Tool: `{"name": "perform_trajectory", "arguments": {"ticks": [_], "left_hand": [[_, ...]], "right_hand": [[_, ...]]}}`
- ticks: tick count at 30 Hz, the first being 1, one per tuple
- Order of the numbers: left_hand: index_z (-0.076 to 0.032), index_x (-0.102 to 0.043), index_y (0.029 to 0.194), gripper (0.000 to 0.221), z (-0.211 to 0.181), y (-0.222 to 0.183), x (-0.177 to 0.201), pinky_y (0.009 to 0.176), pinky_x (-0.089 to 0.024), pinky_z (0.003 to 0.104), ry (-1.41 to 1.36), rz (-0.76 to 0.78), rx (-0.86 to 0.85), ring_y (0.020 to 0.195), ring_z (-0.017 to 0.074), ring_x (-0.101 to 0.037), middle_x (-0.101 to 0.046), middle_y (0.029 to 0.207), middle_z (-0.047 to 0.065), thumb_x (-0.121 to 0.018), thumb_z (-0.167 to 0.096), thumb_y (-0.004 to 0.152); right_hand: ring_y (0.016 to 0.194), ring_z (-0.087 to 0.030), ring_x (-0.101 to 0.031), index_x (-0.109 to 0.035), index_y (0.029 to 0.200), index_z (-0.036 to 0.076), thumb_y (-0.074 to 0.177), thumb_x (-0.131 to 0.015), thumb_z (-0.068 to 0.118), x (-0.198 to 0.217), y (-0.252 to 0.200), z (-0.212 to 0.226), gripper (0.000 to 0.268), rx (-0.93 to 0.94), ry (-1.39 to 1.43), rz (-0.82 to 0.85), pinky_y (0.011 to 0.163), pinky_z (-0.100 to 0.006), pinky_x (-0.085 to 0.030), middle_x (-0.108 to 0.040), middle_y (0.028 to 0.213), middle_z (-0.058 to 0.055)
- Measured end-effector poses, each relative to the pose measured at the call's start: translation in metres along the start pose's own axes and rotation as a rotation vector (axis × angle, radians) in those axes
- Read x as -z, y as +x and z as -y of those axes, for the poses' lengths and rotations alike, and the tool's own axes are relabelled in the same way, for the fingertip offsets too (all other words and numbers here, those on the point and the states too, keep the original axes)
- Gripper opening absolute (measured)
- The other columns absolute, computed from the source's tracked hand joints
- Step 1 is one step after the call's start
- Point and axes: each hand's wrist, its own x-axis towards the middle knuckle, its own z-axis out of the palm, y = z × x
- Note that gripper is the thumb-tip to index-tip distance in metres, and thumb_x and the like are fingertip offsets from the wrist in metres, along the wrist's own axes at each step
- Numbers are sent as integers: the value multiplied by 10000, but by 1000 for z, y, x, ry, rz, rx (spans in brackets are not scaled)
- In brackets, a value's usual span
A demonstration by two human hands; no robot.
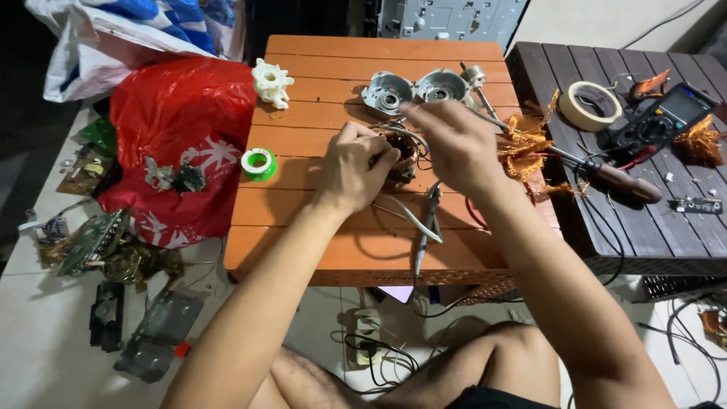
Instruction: A person is manually securing the copper windings of an electric motor stator by threading and tying string around them.
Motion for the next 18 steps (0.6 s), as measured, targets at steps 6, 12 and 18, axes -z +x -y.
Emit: {"name": "perform_trajectory", "arguments": {"ticks": [6, 12, 18], "left_hand": [[14, -735, 761, 153, 0, 0, -4, 682, -497, 394, 30, -80, -82, 789, 276, -590, -664, 874, 163, -722, -113, 846], [-163, -730, 761, 99, 35, -5, -25, 820, -574, 376, 38, -97, -100, 976, 222, -667, -708, 761, 33, -813, -172, 813], [-28, -735, 782, 56, 0, 1, -4, 716, -500, 366, 22, -109, -125, 793, 255, -585, -729, 759, 74, -743, -77, 805]], "right_hand": [[957, -171, -615, -798, 1153, 117, 943, -723, 95, -15, 0, -4, 224, 115, -297, 82, 744, -295, -528, -687, 1088, -54], [747, -195, -565, -814, 992, 161, 1032, -665, 86, -34, -22, -54, 172, 116, -364, -68, 654, -295, -469, -604, 811, -55], [814, -179, -527, -862, 1072, 88, 909, -881, 69, -8, 7, -13, 165, -32, -424, -76, 668, -306, -471, -604, 948, -50]]}}
